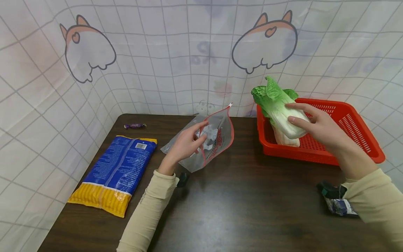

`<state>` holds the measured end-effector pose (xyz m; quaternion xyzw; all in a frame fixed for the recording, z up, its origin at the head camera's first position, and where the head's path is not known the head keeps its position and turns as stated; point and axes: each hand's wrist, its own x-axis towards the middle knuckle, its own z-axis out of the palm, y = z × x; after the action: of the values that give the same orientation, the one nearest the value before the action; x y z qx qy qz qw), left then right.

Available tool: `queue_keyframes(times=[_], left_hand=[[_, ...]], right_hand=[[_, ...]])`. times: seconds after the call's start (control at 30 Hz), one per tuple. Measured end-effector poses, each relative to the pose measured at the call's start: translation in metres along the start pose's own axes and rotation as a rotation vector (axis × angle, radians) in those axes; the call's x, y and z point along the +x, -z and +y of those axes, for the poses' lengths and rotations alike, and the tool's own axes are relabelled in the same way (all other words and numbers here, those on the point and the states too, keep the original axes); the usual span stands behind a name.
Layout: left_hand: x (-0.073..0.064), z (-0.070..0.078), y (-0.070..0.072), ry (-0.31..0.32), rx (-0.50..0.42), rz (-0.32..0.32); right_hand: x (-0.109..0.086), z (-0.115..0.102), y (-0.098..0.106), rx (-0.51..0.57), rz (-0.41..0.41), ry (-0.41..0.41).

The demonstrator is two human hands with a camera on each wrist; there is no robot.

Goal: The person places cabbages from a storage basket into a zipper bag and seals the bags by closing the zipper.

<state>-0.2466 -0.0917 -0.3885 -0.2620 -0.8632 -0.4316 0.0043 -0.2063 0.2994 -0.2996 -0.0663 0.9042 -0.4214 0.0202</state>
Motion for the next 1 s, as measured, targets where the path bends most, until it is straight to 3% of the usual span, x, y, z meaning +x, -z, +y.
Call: queue_keyframes(times=[0.43,0.73,0.87,1.0], left_hand=[[0.003,0.001,-0.003,-0.014,-0.009,0.003],[0.002,0.0,-0.007,-0.01,-0.039,0.021],[-0.001,0.0,-0.008,-0.011,-0.055,0.043],[-0.004,-0.002,-0.011,-0.003,-0.065,0.054]], right_hand=[[-0.008,-0.009,-0.048,0.323,-0.089,0.103],[-0.011,-0.003,-0.075,0.675,-0.126,0.22],[-0.013,-0.003,-0.081,0.734,-0.122,0.3],[-0.014,-0.003,-0.086,0.719,-0.133,0.367]])
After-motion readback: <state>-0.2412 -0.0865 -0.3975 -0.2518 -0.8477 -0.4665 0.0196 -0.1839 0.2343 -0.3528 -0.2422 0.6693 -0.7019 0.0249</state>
